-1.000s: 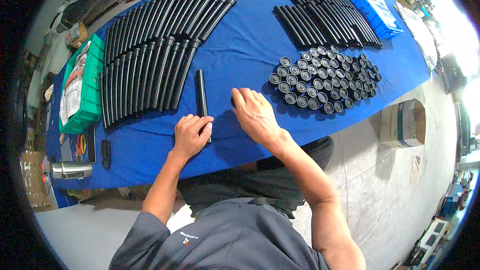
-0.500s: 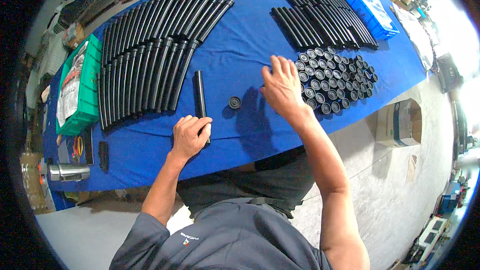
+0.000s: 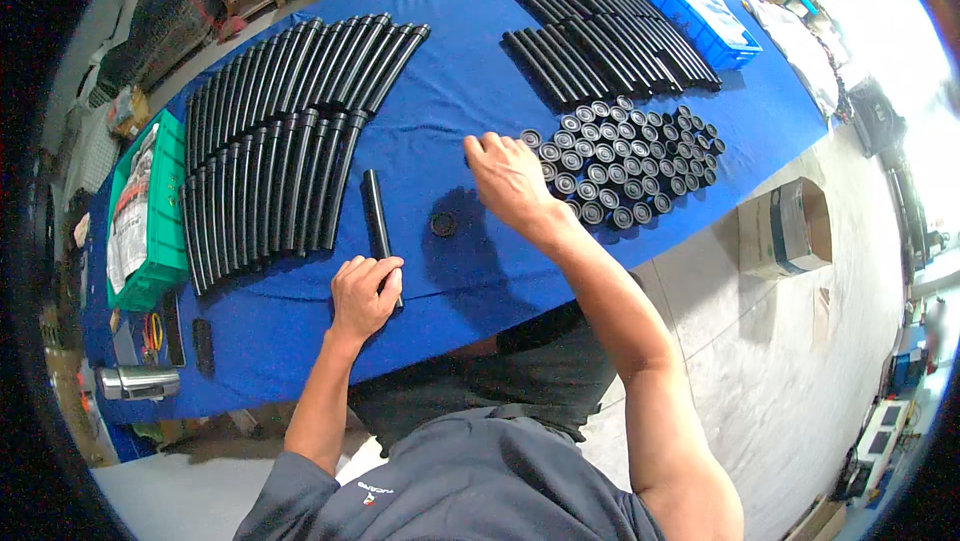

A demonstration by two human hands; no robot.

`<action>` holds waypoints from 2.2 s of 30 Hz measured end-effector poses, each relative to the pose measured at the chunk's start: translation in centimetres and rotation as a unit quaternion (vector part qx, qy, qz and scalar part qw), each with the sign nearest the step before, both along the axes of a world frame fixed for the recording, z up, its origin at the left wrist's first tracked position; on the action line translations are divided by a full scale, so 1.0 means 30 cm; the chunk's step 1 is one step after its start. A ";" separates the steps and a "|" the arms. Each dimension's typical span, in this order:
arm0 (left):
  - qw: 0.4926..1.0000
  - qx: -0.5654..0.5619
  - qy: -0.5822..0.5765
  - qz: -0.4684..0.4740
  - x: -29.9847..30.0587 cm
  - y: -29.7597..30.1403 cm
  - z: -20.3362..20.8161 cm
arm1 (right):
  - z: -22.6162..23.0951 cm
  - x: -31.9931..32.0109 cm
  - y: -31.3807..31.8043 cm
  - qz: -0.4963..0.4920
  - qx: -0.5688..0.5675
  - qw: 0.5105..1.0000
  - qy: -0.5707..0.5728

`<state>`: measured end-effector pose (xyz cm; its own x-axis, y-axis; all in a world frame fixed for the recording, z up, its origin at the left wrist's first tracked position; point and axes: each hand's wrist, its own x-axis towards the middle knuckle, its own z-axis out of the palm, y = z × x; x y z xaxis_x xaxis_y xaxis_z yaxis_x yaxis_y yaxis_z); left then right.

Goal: Assemble black plastic tubes with end caps and connectors.

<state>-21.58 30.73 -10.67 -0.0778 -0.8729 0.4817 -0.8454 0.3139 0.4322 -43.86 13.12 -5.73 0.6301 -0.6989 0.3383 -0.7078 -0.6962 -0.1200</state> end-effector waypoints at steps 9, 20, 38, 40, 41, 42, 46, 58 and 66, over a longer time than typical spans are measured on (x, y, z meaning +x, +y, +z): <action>1.000 -0.001 0.000 0.000 -0.009 -0.005 -0.009 | -0.089 0.083 -0.008 0.017 0.074 0.995 0.070; 1.000 0.022 -0.002 -0.010 -0.005 -0.008 0.007 | -0.016 -0.012 0.359 0.129 0.264 0.907 -0.302; 0.987 0.137 -0.079 -0.036 -0.082 0.213 0.134 | -0.194 0.015 0.532 0.078 0.420 0.812 -0.397; 0.978 0.122 -0.130 -0.112 -0.060 0.198 0.129 | -0.194 0.009 0.530 0.098 0.424 0.802 -0.409; 0.972 0.161 -0.127 -0.114 -0.045 0.218 0.109 | -0.187 0.002 0.532 0.092 0.417 0.812 -0.399; 0.972 0.163 -0.135 -0.106 -0.042 0.230 0.112 | -0.182 -0.002 0.534 0.083 0.409 0.821 -0.390; 0.972 0.144 -0.166 -0.088 -0.035 0.248 0.131 | -0.178 0.002 0.531 0.088 0.420 0.809 -0.401; 0.988 0.149 -0.031 -0.022 -0.130 0.163 0.222 | -0.160 -0.042 0.489 0.205 0.439 0.750 -0.449; 0.983 0.178 -0.038 -0.001 -0.140 0.127 0.197 | -0.178 -0.048 0.489 0.157 0.474 0.715 -0.490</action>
